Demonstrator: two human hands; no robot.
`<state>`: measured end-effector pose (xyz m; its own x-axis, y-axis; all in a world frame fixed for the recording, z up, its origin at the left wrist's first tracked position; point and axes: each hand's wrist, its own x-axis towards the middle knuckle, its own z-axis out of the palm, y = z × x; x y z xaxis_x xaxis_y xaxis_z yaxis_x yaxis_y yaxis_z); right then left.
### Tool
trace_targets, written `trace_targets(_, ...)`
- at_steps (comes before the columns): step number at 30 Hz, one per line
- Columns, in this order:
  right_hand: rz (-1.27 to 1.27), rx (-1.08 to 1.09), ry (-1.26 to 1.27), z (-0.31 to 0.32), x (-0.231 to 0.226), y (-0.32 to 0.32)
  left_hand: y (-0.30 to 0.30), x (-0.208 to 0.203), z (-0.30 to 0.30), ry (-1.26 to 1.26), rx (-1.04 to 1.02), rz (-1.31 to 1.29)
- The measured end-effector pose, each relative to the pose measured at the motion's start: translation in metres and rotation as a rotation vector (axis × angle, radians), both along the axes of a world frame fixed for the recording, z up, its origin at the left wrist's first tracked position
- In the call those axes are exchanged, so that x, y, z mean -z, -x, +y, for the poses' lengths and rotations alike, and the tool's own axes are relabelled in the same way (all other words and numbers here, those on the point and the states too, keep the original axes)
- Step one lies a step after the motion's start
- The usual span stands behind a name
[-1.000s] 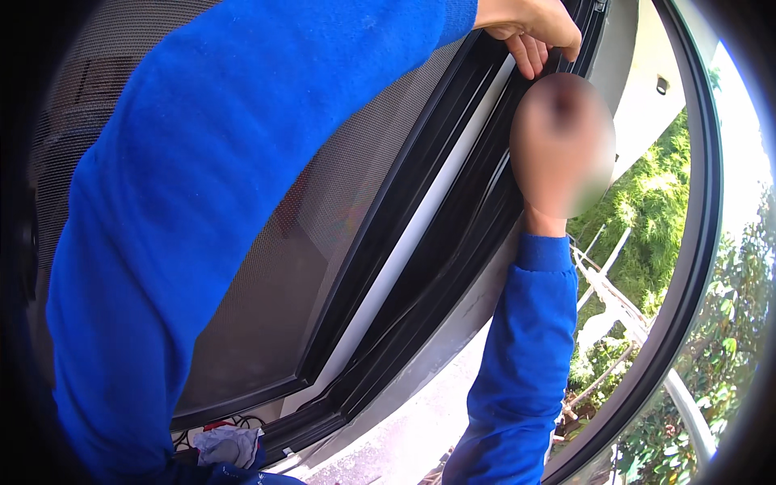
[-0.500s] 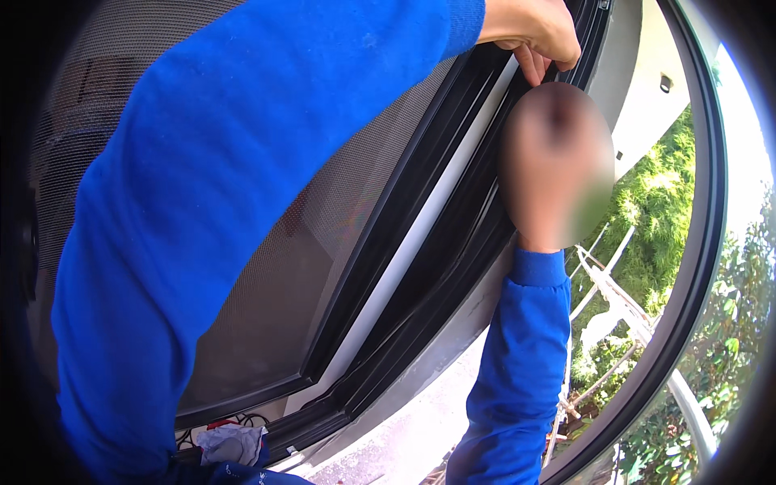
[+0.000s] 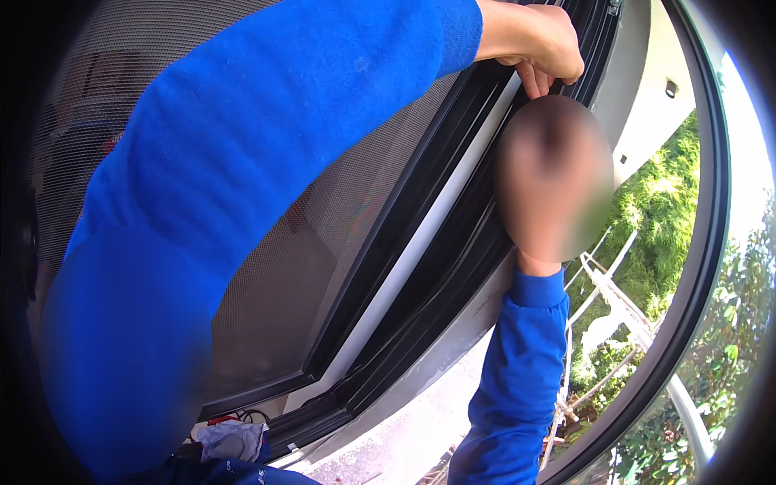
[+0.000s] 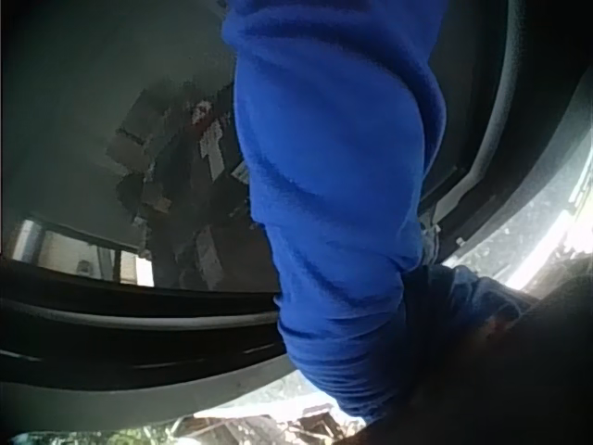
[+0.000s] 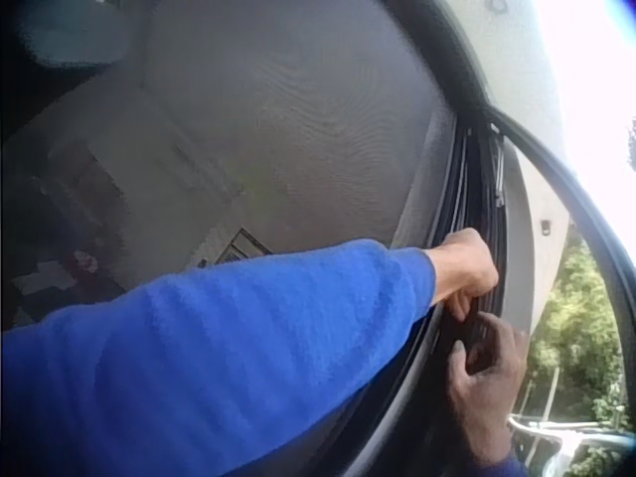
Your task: Installing a black rubber weather-stripping seal into a sliding window frame.
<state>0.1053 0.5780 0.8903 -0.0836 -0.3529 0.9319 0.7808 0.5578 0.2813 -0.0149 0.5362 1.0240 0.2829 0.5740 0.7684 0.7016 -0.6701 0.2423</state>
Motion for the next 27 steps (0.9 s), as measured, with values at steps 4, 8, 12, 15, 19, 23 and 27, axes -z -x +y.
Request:
trace_targets(4,-0.003,-0.077,0.034,0.003,0.004,-0.010,-0.003,0.014,-0.011,0.043,0.005,-0.050)
trace_targets(8,0.015,-0.124,0.003,0.005,0.005,-0.008,-0.003,0.010,-0.010,0.012,-0.046,0.011)
trace_targets(12,0.070,-0.214,-0.013,0.004,0.005,-0.001,-0.001,0.007,-0.007,-0.044,-0.144,0.145)
trace_targets(15,0.074,-0.127,-0.105,0.006,0.007,-0.004,-0.004,0.014,-0.012,-0.002,-0.103,0.050)
trace_targets(19,0.049,-0.044,-0.147,0.006,0.004,-0.003,0.001,0.019,-0.019,0.009,-0.042,0.021)
trace_targets(23,0.054,0.004,-0.127,0.005,0.003,-0.001,0.000,0.020,-0.016,-0.027,-0.095,0.026)
trace_targets(27,0.044,-0.038,-0.120,0.005,0.000,-0.001,0.002,0.028,-0.019,-0.055,0.024,-0.161)
